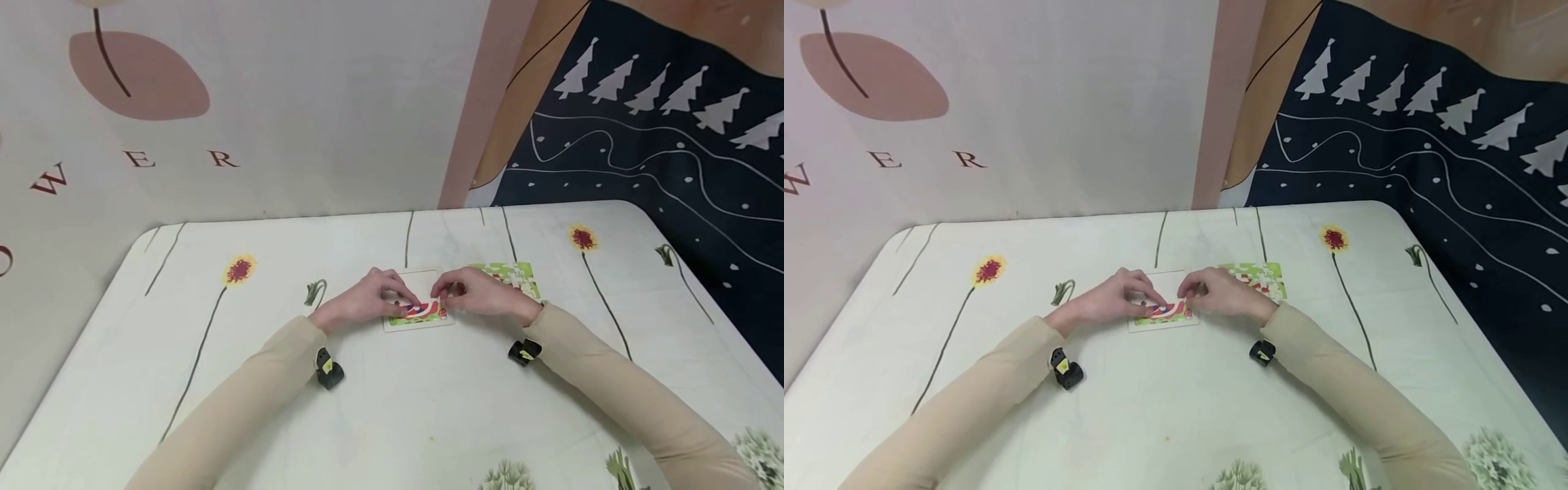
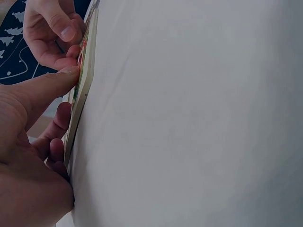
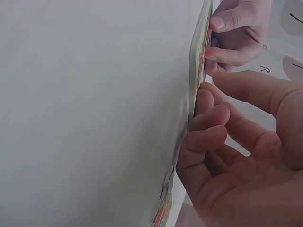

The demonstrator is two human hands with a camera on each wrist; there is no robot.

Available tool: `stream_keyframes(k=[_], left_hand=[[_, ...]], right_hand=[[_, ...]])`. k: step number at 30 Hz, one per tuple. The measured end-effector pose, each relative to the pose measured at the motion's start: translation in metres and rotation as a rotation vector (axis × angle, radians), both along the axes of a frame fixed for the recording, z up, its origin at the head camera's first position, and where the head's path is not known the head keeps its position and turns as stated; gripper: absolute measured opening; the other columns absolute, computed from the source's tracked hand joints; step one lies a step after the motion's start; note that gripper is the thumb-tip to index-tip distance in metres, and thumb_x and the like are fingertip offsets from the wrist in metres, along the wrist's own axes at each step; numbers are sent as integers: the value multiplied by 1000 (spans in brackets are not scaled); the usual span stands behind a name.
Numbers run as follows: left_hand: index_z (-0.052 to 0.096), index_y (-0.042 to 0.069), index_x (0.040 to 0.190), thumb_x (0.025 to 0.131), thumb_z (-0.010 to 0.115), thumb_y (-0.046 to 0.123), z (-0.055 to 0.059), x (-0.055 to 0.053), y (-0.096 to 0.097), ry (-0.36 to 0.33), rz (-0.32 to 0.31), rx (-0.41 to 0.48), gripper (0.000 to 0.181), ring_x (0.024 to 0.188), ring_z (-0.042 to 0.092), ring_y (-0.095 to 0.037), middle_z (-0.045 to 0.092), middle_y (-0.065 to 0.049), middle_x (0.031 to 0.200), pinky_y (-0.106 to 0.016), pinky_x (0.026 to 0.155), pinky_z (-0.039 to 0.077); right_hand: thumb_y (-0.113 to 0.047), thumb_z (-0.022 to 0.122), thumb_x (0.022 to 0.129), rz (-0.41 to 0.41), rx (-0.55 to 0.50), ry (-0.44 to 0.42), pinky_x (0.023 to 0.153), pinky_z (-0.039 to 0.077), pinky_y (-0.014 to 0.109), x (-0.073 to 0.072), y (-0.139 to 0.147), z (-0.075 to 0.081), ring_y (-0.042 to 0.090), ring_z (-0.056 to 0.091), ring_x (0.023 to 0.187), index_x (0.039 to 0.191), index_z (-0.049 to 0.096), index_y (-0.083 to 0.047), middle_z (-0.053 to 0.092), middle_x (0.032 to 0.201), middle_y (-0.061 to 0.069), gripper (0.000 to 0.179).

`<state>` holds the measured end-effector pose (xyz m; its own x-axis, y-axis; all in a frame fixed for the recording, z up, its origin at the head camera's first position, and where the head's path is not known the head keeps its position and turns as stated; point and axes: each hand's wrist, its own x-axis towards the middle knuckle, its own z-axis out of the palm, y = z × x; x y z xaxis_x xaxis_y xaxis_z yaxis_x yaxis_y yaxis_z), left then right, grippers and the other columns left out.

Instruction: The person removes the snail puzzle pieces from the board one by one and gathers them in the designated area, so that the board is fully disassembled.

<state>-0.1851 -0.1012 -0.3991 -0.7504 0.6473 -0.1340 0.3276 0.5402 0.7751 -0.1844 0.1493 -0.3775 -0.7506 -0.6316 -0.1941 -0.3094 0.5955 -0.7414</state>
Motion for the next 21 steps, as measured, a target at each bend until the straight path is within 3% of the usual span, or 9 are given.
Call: stream_keyframes(k=[10, 21], left_hand=[[78, 14, 110, 87, 74, 13, 2, 1, 0, -8, 8, 5, 24, 102, 37, -21, 62, -4, 107, -32, 85, 28], [78, 10, 108, 85, 75, 9, 1, 1, 0, 16, -24, 55, 23, 105, 41, -20, 63, -7, 104, -31, 86, 29]], right_hand=[[-1, 63, 91, 5, -16, -9, 72, 43, 25, 0, 0, 0, 14, 53, 77, 108, 69, -1, 66, 93, 8, 18], [-1, 64, 91, -9, -21, -18, 73, 44, 26, 0, 0, -1, 15, 54, 78, 109, 68, -1, 66, 96, 9, 18]])
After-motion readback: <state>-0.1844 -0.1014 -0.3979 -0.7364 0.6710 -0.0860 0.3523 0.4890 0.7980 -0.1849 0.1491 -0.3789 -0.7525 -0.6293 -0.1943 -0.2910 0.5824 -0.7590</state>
